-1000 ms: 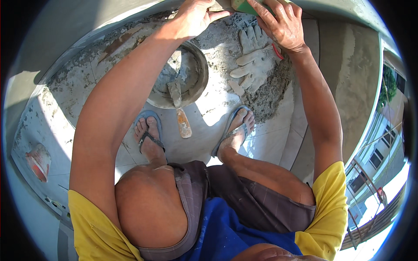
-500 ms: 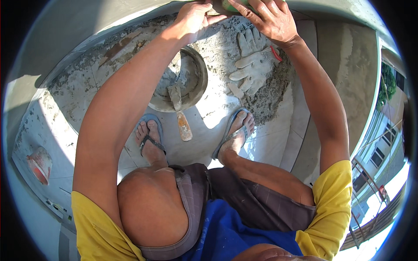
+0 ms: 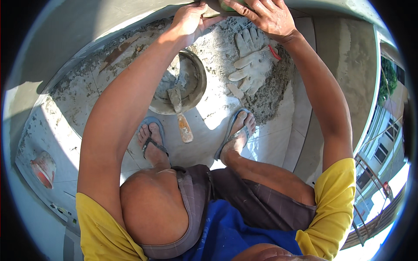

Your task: Applying mortar to a ceramic tile and fixing it onto a wall surface.

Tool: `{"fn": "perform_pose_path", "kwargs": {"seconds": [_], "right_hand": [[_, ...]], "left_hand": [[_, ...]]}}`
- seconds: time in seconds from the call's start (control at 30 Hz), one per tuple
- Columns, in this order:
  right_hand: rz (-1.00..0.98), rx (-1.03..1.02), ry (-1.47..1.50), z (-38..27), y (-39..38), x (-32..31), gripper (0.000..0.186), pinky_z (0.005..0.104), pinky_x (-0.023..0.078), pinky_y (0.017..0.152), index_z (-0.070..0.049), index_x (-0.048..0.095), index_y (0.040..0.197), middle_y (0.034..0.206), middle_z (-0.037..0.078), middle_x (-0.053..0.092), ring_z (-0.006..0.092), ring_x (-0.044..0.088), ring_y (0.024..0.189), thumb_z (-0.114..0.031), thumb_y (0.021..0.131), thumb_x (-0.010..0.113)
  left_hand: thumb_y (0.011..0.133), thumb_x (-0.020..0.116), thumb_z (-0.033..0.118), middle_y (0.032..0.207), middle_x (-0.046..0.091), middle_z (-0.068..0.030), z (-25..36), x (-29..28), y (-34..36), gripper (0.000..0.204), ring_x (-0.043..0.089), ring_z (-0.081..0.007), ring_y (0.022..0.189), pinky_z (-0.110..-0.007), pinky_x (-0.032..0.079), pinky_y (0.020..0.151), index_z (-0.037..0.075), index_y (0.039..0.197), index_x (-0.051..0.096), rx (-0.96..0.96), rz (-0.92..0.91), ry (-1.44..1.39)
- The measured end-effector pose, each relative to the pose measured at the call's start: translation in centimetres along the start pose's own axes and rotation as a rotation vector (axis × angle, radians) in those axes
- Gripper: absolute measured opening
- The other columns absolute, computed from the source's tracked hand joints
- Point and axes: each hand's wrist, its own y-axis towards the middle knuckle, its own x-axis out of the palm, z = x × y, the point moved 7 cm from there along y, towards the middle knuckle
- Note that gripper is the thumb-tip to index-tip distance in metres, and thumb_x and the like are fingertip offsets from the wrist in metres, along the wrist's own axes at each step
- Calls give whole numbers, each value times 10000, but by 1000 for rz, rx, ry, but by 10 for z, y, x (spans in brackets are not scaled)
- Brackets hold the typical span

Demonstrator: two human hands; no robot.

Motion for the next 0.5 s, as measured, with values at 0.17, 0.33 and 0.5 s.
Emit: {"fn": "perform_pose_path", "kwargs": {"seconds": [0.17, 0.33, 0.5], "right_hand": [[-117, 132, -191, 35, -100, 9, 673, 316, 448, 713, -306, 465, 1437, 1028, -30, 520, 144, 553, 874, -189, 787, 595], [-128, 146, -129, 15, -72, -4, 628, 322, 428, 793, -295, 521, 1396, 1062, -31, 537, 145, 559, 918, -184, 789, 640], [-8, 34, -7, -4, -7, 3, 601, 357, 444, 701, -176, 574, 1329, 978, 10, 530, 185, 535, 833, -231, 731, 600]], "left_hand": [[1041, 363, 165, 1359, 478, -226, 4, 6, 0, 393, 526, -364, 1232, -377, 452, 1086, -114, 1318, 370, -22, 66, 27], [1046, 334, 154, 1343, 486, -232, 5, 17, -10, 383, 532, -359, 1225, -360, 457, 1082, -119, 1311, 384, -87, 190, -17], [1039, 384, 177, 1324, 492, -235, -14, -30, 11, 399, 559, -332, 1204, -221, 572, 857, -117, 1309, 382, -23, 27, 58]]}}
